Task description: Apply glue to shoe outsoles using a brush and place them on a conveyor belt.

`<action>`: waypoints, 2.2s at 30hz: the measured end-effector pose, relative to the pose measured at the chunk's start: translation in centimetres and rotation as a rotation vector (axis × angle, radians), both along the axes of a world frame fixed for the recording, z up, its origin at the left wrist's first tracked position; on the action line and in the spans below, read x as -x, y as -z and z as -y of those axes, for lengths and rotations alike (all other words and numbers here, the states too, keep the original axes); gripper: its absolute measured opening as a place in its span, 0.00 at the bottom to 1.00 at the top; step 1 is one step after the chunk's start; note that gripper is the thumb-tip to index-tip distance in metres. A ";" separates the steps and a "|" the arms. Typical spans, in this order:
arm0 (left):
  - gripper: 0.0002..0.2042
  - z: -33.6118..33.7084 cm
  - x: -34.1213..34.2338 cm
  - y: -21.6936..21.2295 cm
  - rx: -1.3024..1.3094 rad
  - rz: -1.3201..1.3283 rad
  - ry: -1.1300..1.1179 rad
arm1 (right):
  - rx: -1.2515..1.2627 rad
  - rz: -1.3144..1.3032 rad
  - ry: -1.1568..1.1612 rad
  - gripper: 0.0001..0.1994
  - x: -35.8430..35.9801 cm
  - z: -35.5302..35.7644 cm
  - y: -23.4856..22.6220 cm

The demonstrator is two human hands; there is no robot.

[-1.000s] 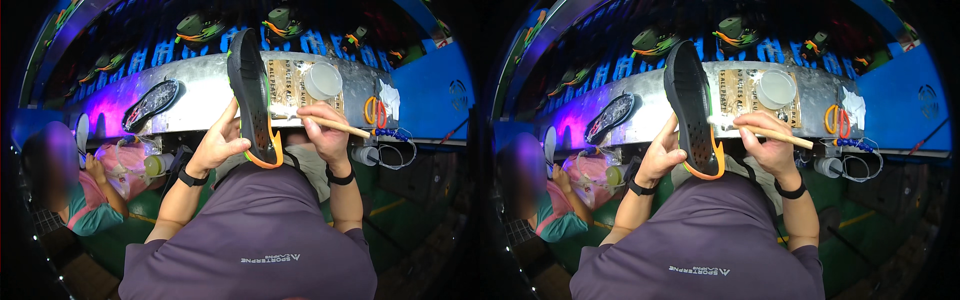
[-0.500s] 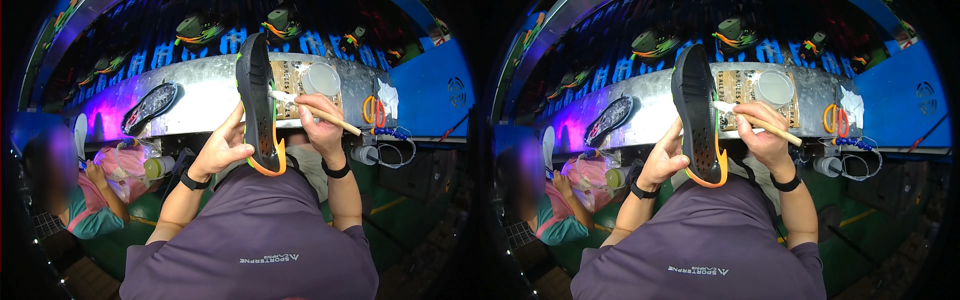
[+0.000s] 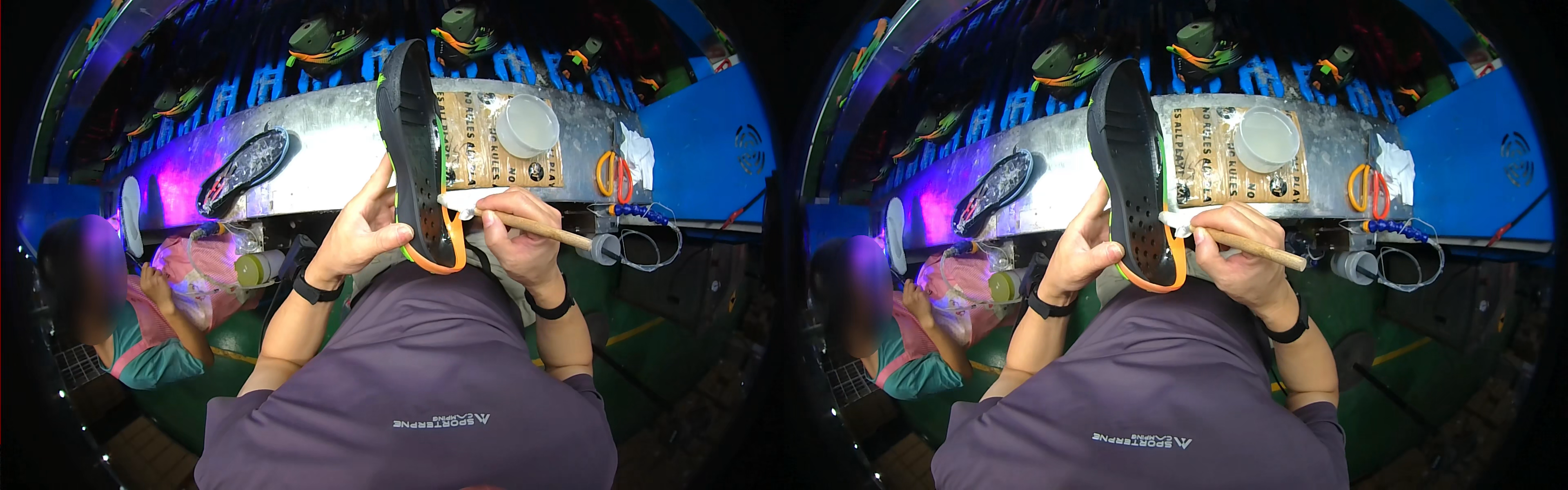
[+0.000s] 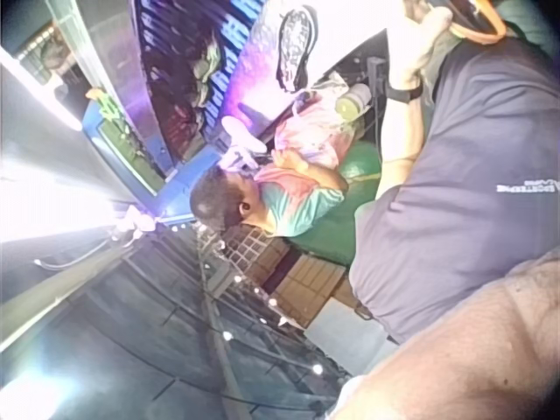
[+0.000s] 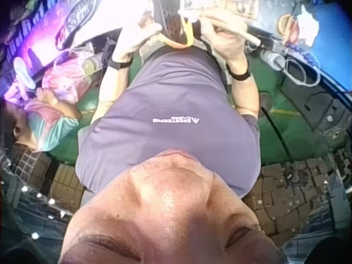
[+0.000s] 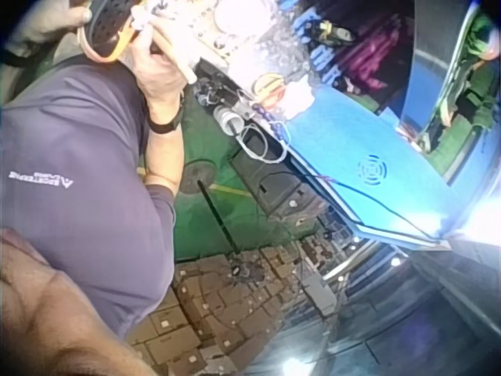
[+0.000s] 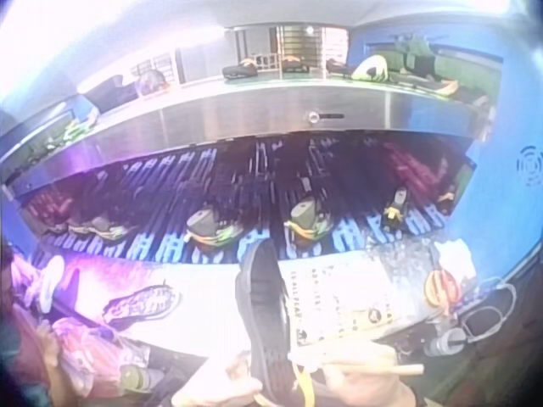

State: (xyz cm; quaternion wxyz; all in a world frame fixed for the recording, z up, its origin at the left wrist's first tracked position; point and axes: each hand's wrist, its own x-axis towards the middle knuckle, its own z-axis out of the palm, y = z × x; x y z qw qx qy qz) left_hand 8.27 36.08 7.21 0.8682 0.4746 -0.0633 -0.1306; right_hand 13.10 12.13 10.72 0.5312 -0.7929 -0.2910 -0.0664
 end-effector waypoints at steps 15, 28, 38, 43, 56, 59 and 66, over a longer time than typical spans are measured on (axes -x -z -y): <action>0.50 -0.5 -0.7 0.2 -0.039 0.041 -0.043 | 0.025 -0.181 -0.077 0.04 0.9 2.0 -1.5; 0.51 -0.2 -0.9 -0.8 -0.083 0.046 0.046 | -0.076 -0.148 -0.005 0.05 -0.5 2.1 0.2; 0.51 0.0 -0.6 -0.6 -0.053 -0.011 0.074 | -0.192 -0.295 0.023 0.04 -2.2 2.1 2.1; 0.52 0.3 -0.6 -0.8 -0.050 -0.003 0.087 | -0.259 -0.291 0.046 0.05 -4.2 1.9 2.5; 0.44 -1.0 -0.6 0.7 -0.061 -0.125 0.003 | -0.183 -0.104 0.332 0.05 -6.0 5.7 1.6; 0.43 -0.4 -1.0 0.8 -0.004 -0.113 -0.108 | -0.055 -0.044 0.445 0.04 -7.2 7.0 1.9; 0.43 0.1 -1.6 1.5 0.015 -0.081 -0.212 | 0.063 -0.020 0.538 0.04 -7.1 7.1 2.1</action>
